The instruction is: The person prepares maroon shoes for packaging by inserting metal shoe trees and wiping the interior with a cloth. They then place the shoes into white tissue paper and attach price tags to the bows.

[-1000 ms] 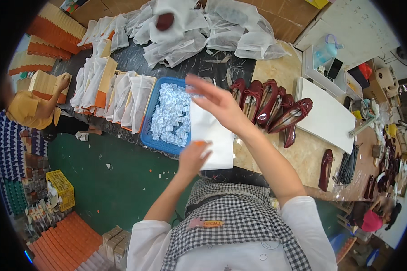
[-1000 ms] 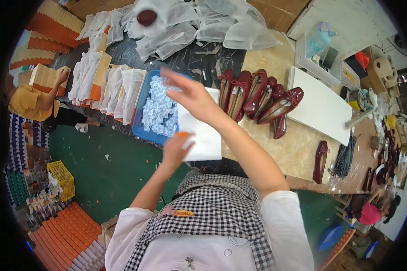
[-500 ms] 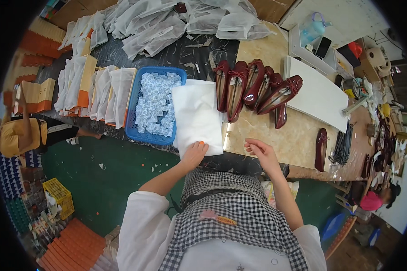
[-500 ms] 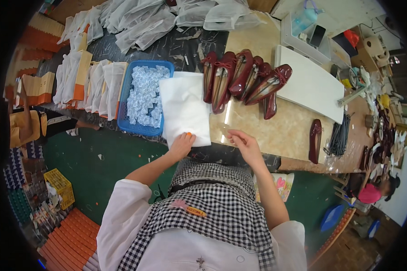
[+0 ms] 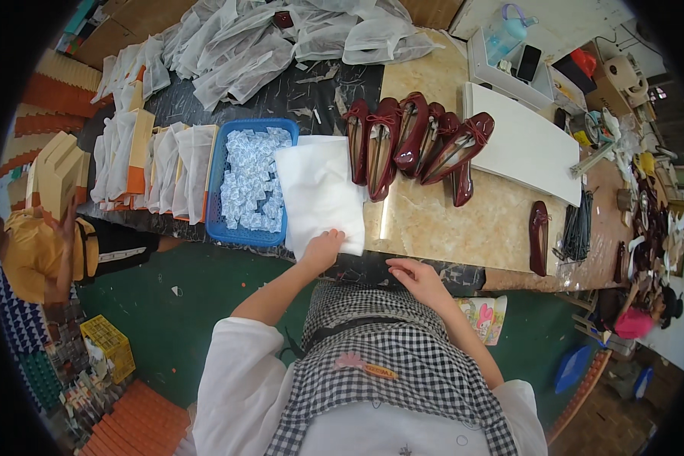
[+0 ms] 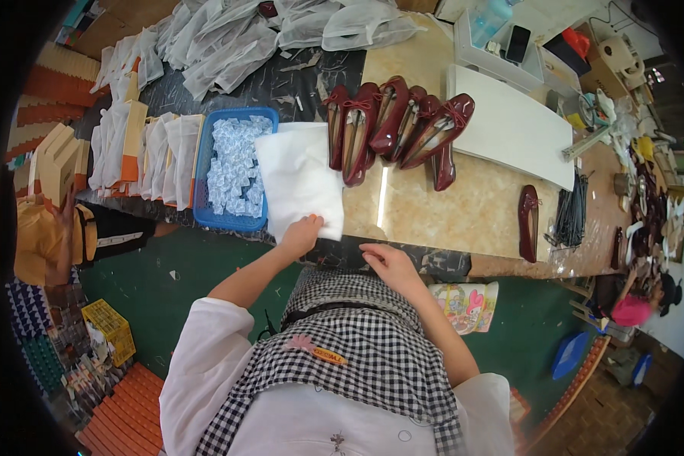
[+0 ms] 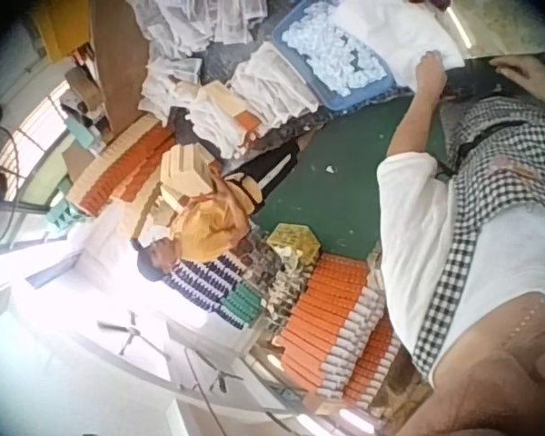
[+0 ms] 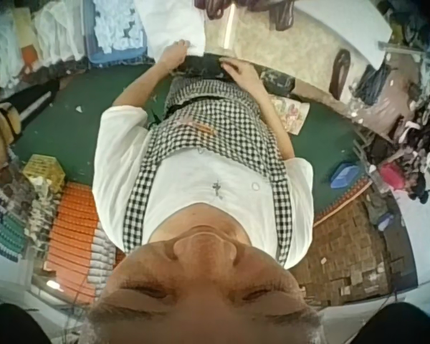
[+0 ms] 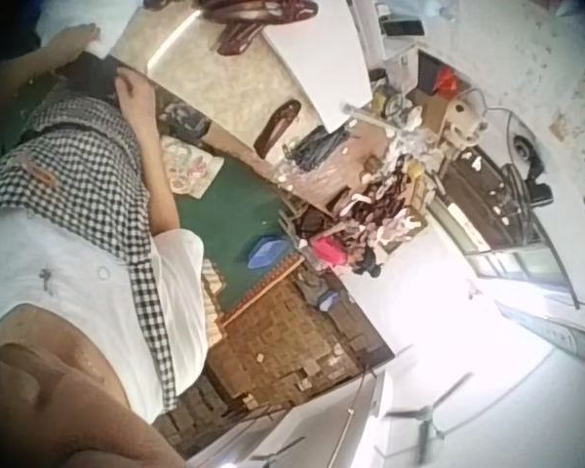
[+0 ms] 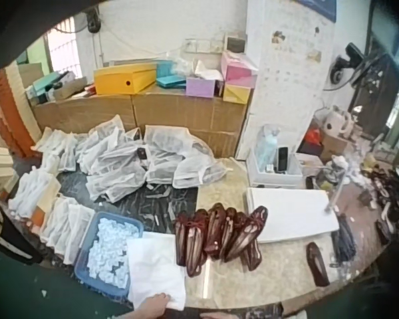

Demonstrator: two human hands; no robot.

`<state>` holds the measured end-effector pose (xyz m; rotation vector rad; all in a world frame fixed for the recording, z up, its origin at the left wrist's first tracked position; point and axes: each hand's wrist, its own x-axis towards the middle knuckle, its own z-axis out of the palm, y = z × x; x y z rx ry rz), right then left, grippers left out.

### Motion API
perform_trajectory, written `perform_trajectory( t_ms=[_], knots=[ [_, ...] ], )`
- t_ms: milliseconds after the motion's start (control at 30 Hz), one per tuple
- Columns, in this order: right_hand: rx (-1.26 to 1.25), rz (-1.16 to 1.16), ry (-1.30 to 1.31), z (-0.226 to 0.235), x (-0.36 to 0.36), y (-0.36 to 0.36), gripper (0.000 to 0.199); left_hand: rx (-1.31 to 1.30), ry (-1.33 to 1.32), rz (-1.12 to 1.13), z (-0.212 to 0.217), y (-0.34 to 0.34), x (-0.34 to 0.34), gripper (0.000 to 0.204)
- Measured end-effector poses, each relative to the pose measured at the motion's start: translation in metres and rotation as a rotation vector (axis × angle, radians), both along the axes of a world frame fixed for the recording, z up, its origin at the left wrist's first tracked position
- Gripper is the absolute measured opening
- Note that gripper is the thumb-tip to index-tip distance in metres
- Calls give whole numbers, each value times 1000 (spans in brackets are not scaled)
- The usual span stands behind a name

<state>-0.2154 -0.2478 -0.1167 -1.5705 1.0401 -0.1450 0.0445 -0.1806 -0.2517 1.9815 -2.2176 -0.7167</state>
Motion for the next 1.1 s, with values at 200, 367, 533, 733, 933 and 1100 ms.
perform_trajectory(
  t_ms=[200,367,533,733,933,1100],
  knots=[
    [-72,-2,-23,4,-2,-5,28,107,398,375,49,-33,17,27],
    [-3,-205,-262,48,49,-28,29,229,837,293,157,-45,13,40],
    [179,-148,-392,65,82,-66,21,354,1045,464,215,-41,17,31],
    [-108,-183,-548,77,128,-72,20,89,1227,748,202,-7,29,22],
    [66,20,-348,74,150,-35,20,-225,1158,1099,212,4,21,23],
    [185,-53,-437,69,156,-21,13,-320,1210,1080,205,1,6,34]
  ],
)
